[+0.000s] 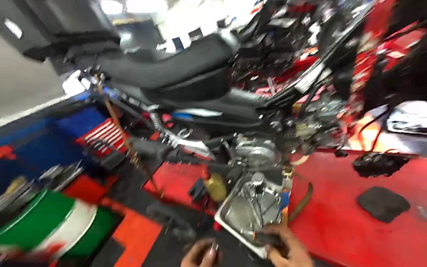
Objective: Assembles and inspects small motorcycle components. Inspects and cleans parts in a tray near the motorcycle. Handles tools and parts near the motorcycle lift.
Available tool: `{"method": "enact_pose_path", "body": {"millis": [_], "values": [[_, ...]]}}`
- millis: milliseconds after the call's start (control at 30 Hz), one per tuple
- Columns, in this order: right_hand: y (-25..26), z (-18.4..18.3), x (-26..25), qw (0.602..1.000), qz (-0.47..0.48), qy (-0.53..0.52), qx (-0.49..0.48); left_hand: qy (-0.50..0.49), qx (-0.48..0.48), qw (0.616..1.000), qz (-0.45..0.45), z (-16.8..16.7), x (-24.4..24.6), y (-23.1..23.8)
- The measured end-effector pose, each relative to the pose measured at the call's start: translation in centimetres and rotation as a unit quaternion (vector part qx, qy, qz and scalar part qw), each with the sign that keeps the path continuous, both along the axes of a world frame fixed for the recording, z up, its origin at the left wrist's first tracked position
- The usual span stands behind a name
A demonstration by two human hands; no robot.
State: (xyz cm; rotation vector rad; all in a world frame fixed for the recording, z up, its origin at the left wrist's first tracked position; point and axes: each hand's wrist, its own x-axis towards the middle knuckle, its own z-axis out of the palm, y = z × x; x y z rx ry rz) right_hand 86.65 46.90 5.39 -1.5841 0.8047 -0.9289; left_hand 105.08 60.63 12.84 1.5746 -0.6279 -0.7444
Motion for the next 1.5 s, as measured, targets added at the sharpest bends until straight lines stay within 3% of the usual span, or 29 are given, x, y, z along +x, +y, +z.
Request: {"method": "enact_pose_path", "body": {"millis": [133,300,1200,1500], "values": [[1.2,6.4,-2.2,0.981,0.057,-0.131,-0.132,0.005,-0.162,0.983,-0.09,0.7,0.8,-1.0],[2.0,8.9,-3.0,0.962,0.055,-0.148,-0.221,-0.029,-0.234,0.96,-0.154,3.5,-0.7,-1.6],[4.5,8.9,-3.8,0.954,0.05,-0.154,-0.252,0.026,-0.304,0.936,-0.175,3.7,-2.4,0.9],[4.7,8.4,-3.9,0.939,0.045,-0.144,-0.31,-0.024,-0.284,0.946,-0.153,4.3,-2.6,1.2]]}}
